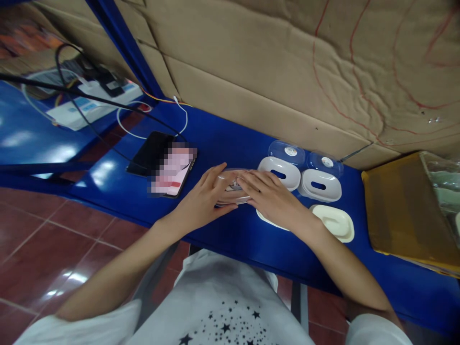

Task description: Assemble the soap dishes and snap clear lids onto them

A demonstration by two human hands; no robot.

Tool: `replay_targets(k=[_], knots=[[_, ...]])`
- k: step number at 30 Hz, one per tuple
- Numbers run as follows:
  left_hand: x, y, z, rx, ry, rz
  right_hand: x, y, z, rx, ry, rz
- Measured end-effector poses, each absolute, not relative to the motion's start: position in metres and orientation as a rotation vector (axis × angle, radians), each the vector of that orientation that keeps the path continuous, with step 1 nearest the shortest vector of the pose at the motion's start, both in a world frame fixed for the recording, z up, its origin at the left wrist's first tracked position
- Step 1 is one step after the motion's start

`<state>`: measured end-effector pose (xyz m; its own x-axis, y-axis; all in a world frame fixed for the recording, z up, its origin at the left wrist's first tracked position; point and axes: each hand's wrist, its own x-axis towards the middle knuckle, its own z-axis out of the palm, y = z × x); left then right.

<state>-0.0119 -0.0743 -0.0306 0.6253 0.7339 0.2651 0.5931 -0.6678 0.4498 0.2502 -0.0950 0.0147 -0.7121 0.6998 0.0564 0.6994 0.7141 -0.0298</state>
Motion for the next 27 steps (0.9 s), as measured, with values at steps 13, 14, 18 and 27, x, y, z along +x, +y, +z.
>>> replay_targets(k=[13,14,18,27], knots=[[-0.010,-0.076,-0.038,2.601,1.087,0.687,0.245,-0.097,0.010,-1.212,-2.809,0.126],[-0.009,-0.077,-0.036,2.615,1.115,0.668,0.247,-0.095,0.013,-1.205,-2.811,0.147],[-0.002,-0.073,-0.032,2.683,1.234,0.595,0.268,-0.088,0.029,-1.245,-2.773,0.288],[0.032,-0.055,-0.014,2.832,1.279,0.580,0.319,-0.078,0.048,-1.728,-2.688,0.402]])
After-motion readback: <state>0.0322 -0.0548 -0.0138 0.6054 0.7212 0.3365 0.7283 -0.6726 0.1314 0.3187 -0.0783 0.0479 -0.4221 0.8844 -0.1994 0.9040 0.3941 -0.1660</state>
